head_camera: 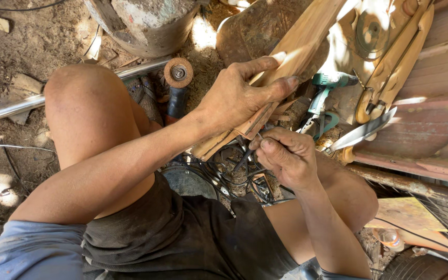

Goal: The person drills holes into a curved wooden piece using a corded drill. They then insert a metal wire through the holes and bend it with pliers to secure it in place.

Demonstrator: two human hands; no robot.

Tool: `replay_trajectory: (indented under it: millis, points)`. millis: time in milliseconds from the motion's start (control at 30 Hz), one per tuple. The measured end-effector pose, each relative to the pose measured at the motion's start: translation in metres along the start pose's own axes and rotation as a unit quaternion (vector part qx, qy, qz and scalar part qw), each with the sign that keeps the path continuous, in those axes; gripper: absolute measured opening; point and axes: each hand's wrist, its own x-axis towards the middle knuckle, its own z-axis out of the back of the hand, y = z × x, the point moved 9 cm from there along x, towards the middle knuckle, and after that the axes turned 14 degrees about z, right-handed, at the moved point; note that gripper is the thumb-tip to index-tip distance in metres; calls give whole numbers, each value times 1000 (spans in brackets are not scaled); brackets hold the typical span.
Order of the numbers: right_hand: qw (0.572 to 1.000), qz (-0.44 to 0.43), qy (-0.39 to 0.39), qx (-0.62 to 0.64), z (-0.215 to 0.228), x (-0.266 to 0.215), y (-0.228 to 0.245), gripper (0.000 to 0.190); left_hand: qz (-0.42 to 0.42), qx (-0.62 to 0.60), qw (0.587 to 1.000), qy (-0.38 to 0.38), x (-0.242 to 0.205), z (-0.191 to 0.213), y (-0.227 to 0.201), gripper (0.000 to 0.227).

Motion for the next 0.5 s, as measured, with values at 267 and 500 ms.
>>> replay_trajectory:
  millis: [267, 500]
  points:
    - [991, 0, -128, -30, 90, 12, -34, 55, -60, -67, 989, 120, -14, -1, -5, 92]
    - [765, -316, 11, -562, 155, -33, -234, 38, -168, -79, 952, 245, -46, -9, -47, 83]
